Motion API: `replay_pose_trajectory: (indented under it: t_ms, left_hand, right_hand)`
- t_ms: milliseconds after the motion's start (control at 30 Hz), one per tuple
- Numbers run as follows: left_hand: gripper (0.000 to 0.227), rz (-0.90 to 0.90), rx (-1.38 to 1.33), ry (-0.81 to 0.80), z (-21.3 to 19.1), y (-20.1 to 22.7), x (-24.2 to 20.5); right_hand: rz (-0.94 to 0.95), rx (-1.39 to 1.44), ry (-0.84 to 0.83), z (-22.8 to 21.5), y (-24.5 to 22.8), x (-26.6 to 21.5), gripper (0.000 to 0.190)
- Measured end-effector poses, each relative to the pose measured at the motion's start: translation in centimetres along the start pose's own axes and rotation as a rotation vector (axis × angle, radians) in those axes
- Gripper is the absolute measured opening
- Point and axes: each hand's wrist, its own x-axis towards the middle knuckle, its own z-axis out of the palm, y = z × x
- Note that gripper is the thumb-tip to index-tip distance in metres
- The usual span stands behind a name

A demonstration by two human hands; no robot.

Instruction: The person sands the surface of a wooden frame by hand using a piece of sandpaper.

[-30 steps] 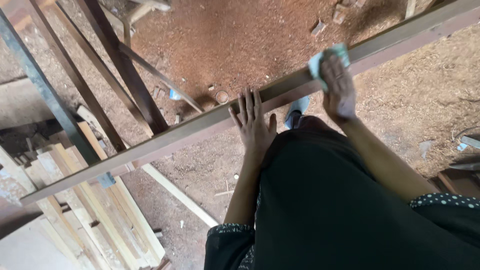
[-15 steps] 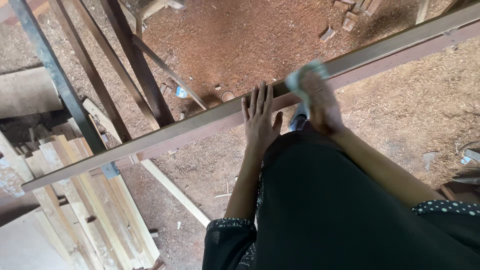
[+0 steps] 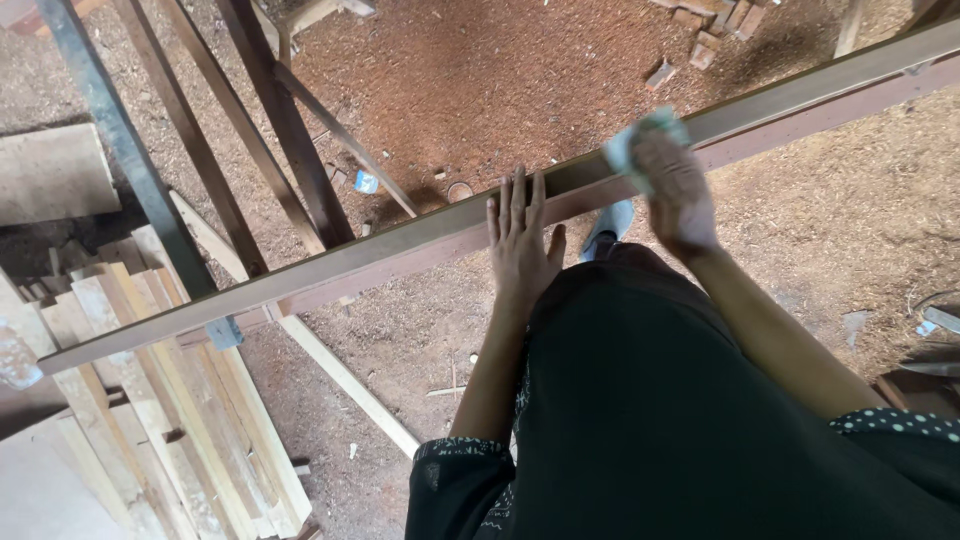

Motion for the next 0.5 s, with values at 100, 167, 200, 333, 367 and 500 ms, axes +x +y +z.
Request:
replay_pose_trajectory:
  t_ms: [100, 167, 200, 333, 367, 500]
  left_hand:
    - [0.087, 0.01, -0.066, 0.043, 0.1, -0.2, -0.1]
    - [0.087, 0.008, -0.075, 0.059, 0.0, -0.3, 0.0]
    - [0.088, -0.003, -0.043, 0.041, -0.2, -0.3, 0.0]
    - [0.088, -0.004, 0.011, 0.004, -0.9, -0.3, 0.0]
    - [0.088, -0.003, 0.011, 0.006, -1.1, -0.4, -0.2]
    - [0.089, 0.006, -0.014, -0.011, -1.2, -0.6, -0.1]
  right_hand:
    - [0.12, -0.344, 0.087, 0.3, 0.8, -0.6, 0.046]
    - [-0.072, -0.269, -0.017, 1.6, -0.5, -1.4, 0.044]
    - [-0.168, -0.234, -0.065, 2.2, -1.0, -1.4, 0.043]
    - [-0.049, 0.015, 0.059, 1.0, -0.3, 0.0, 0.046]
    - [0.044, 0.159, 0.165, 0.3, 0.4, 0.8, 0.05]
    - [0.28, 0.561, 0.157, 2.2, -2.8, 0.6, 0.048]
